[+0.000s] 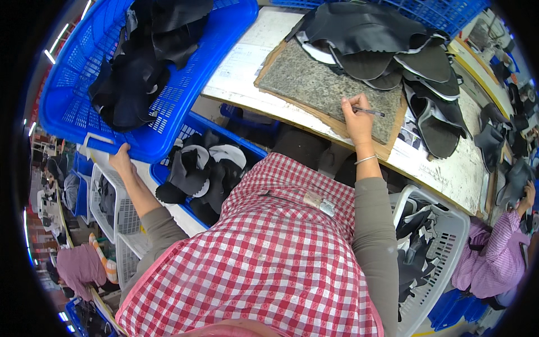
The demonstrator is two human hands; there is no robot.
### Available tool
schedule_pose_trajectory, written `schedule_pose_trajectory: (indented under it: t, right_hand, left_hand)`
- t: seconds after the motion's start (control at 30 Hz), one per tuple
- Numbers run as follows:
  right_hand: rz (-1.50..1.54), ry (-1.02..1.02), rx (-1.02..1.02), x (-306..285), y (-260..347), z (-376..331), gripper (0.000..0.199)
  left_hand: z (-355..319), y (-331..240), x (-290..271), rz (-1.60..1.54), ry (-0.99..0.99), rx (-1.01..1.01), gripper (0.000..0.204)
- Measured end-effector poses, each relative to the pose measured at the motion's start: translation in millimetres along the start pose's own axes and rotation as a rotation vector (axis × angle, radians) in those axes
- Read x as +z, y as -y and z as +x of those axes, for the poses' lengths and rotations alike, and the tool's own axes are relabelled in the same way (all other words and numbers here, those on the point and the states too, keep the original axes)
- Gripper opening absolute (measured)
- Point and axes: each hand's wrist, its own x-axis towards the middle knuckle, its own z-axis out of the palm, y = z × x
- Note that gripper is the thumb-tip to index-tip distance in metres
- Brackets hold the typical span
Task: The person repeatedly picks black shoe parts from a blue basket, places them on a work surface, and marks them with a pen. The person then folds and aligns the parts by hand, placing them into a white basket. The process is repeated for multiple parts.
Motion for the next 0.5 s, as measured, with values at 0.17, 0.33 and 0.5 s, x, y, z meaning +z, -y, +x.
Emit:
schedule_pose_trajectory:
  t: [0.17, 0.33, 0.5]
  right_hand:
    - [-0.073, 0.002, 0.048, 6, 0, 2, 0.029]
    - [-0.038, 0.015, 0.058, 10, 5, 1, 0.028]
    - [0.088, -0.012, 0.106, 7, 6, -4, 0.025]
  left_hand:
    - [4, 11, -51, 0.017, 0.049, -0.052, 0.073]
    - [-6, -30, -7, 0.335, -0.257, 0.203, 0.067]
    - [-68, -100, 128, 0.281, -0.243, 0.997, 0.046]
